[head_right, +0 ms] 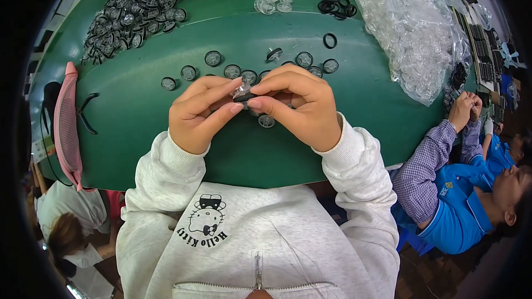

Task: The person assembles black O-rings onto small clear plastic components by hand.

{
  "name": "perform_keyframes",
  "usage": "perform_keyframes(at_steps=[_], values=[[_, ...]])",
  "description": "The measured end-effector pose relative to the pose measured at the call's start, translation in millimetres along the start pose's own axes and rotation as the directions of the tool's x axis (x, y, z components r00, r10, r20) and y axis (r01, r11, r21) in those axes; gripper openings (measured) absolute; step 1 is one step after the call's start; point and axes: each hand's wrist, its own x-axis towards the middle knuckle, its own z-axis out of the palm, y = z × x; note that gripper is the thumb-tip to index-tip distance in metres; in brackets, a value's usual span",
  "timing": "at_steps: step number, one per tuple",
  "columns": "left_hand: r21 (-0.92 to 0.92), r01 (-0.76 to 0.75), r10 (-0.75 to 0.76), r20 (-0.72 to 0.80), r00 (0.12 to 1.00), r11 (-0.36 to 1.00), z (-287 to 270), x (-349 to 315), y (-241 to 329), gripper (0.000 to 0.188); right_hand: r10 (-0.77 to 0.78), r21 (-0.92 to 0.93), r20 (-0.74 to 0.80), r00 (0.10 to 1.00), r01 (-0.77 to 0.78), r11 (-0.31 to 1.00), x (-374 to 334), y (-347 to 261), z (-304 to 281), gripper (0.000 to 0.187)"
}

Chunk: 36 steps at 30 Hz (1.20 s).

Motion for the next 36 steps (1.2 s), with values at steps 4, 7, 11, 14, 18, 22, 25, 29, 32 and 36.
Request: perform_keyframes(at_steps=[4,7,11,14,18,22,25,29,32,36], values=[[0.088,-0.083,0.08,0.037,0.996,0.993,-0.3,-0.8,-3.7,0.04,-0.002,-0.008,-0.016,1.0,0.002,1.0,1.8,-1.4,3.1,0.021],[0.13,-0.135,0.127,0.067,0.99,0.982,0.1,-0.8,-4.3,0.04,-0.017,-0.034,-0.024,1.0,0.016,0.999,2.5,-2.2,4.3,0.022],[0.229,-0.139,0.129,0.058,0.99,0.964,4.0,0.6,-0.5,0.039,0.014,-0.046,-0.032,0.999,-0.016,0.999,1.4,-0.1,4.1,0.022],[0.272,-0.185,0.179,0.048,0.983,0.944,7.1,1.4,-1.7,0.038,-0.01,-0.08,-0.03,1.0,0.007,0.997,0.7,2.6,4.7,0.023],[0.322,-0.233,0.233,0.041,0.972,0.918,8.2,1.1,-2.2,0.038,-0.038,-0.116,-0.026,0.999,0.035,0.993,0.5,3.2,5.5,0.023],[0.341,-0.241,0.243,0.038,0.969,0.908,8.0,-0.3,-1.6,0.038,-0.052,-0.123,-0.021,0.998,0.049,0.991,0.5,2.1,5.4,0.023],[0.327,-0.246,0.25,0.029,0.968,0.912,6.5,-1.8,-1.9,0.037,-0.044,-0.074,-0.018,0.999,0.043,0.996,0.8,2.4,4.5,0.024],[0.321,-0.238,0.247,0.012,0.969,0.917,7.0,-2.1,0.0,0.035,-0.029,-0.036,-0.027,0.999,0.028,0.999,0.9,1.4,5.9,0.025],[0.319,-0.228,0.241,-0.002,0.971,0.92,6.7,-1.5,1.8,0.034,-0.016,-0.013,-0.036,0.999,0.015,1.0,0.9,0.3,6.9,0.025],[0.281,-0.135,0.142,-0.005,0.99,0.95,3.8,-1.9,3.2,0.032,-0.242,-0.3,0.026,0.97,0.238,0.924,0.2,-1.0,6.5,0.023]])
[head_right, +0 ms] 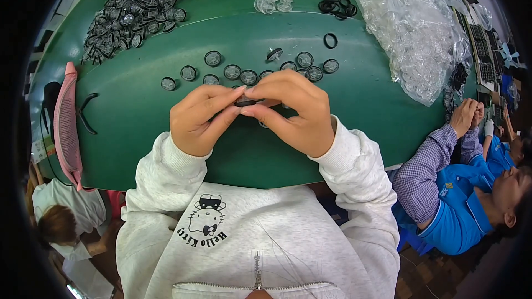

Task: The person assembles black O-rings onto small clear plastic components by hand.

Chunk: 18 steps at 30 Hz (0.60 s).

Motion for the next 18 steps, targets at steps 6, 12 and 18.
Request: perform_keyframes(at_steps=[6,12,18], values=[[0.048,-0.107,0.108,-0.002,0.994,0.993,0.6,0.0,-3.1,0.03,-0.013,0.029,0.011,1.0,0.013,0.999,-1.2,3.2,-0.5,0.022],[0.039,-0.105,0.106,-0.016,0.994,0.994,1.3,1.3,2.0,0.029,-0.06,0.008,-0.001,0.998,0.06,0.998,-1.9,4.2,-1.2,0.022],[-0.067,-0.097,0.097,-0.003,0.995,0.993,-2.2,2.1,1.5,0.028,0.092,0.269,0.04,0.995,-0.099,0.958,-2.0,4.7,-5.4,0.022]])
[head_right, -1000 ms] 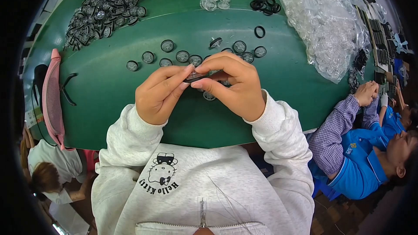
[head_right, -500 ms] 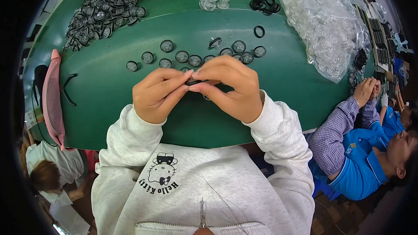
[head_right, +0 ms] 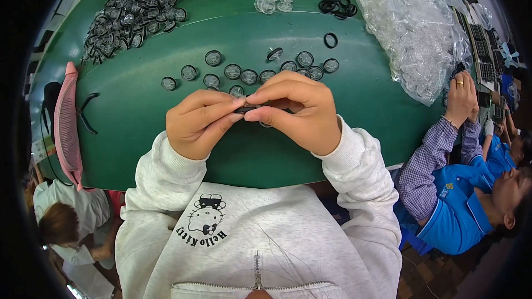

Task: The person assembles black O-rings onto small clear plastic components by hand.

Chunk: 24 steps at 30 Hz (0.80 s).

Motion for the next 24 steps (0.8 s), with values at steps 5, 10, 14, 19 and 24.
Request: perform_keyframes(at_steps=[5,10,14,19,24], values=[[-0.084,0.018,-0.014,0.04,0.999,0.996,-2.3,-0.8,1.0,0.027,0.089,0.16,0.061,0.994,-0.097,0.982,1.0,0.2,-6.8,0.022],[-0.046,-0.03,0.033,0.051,0.998,0.998,-0.6,-1.5,-0.4,0.025,0.112,0.198,0.088,0.99,-0.128,0.972,1.2,1.3,-6.3,0.023],[-0.017,-0.097,0.097,0.035,0.995,0.995,-0.4,-1.9,-2.3,0.025,0.119,0.184,0.092,0.989,-0.134,0.974,1.5,2.1,-6.3,0.024],[-0.153,0.01,-0.001,0.057,0.998,0.988,-2.5,-1.7,-1.1,0.025,0.056,0.103,0.124,0.991,-0.069,0.992,1.9,2.3,-10.3,0.025],[-0.293,0.224,-0.203,0.101,0.974,0.929,-3.2,-4.0,2.2,0.023,-0.026,0.051,0.135,0.991,0.019,0.999,2.8,1.7,-10.1,0.025]])
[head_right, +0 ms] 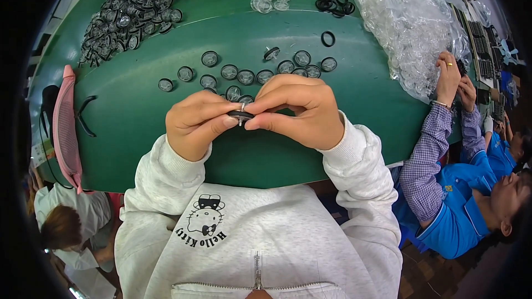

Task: The person assembles black O-rings onto small clear plastic components by hand.

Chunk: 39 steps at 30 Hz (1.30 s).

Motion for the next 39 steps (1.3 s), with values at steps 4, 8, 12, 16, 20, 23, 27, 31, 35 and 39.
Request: perform_keyframes(at_steps=[4,8,12,16,20,23,27,31,35,39], values=[[-0.153,0.134,-0.145,-0.059,0.988,0.979,4.1,-0.6,-1.0,0.021,-0.051,-0.045,-0.014,0.999,0.05,0.998,1.0,0.7,2.7,0.027],[-0.264,0.179,-0.212,-0.103,0.972,0.948,7.0,-0.6,-4.2,0.02,-0.24,-0.274,-0.028,0.97,0.224,0.935,2.7,3.2,7.6,0.029],[-0.3,0.294,-0.347,-0.142,0.927,0.908,8.8,1.1,0.4,0.018,-0.402,-0.56,-0.033,0.915,0.316,0.766,2.0,7.0,18.3,0.031],[-0.231,0.325,-0.362,-0.145,0.921,0.917,10.2,-0.1,5.4,0.015,-0.447,-0.7,0.001,0.894,0.32,0.639,-0.1,8.1,20.2,0.031],[-0.01,0.238,-0.237,-0.141,0.961,0.971,8.2,7.9,9.0,0.012,-0.347,-0.679,0.041,0.937,0.28,0.678,3.4,1.5,9.9,0.027],[0.382,0.005,0.052,-0.139,0.989,0.924,-3.0,24.7,3.8,0.009,-0.304,-0.628,-0.144,0.942,0.15,0.763,10.3,4.8,-17.2,0.021],[0.543,-0.04,-0.007,0.084,0.996,0.839,-11.7,65.0,-1.5,0.008,-0.217,-0.731,-0.424,0.879,-0.191,0.655,8.9,19.8,-78.7,0.015],[0.667,-0.142,-0.018,0.227,0.974,0.731,-12.9,84.7,-13.4,0.007,-0.167,-0.756,-0.503,0.848,-0.338,0.56,8.0,26.3,-88.4,0.014],[0.716,-0.158,-0.052,0.262,0.964,0.68,-11.7,106.8,-20.4,0.01,-0.129,-0.759,-0.497,0.858,-0.358,0.544,4.9,26.0,-89.8,0.014],[0.754,-0.201,0.016,0.245,0.969,0.625,-18.4,137.8,-25.9,0.016,-0.148,-0.694,-0.486,0.862,-0.277,0.664,9.1,17.0,-84.3,0.012]])
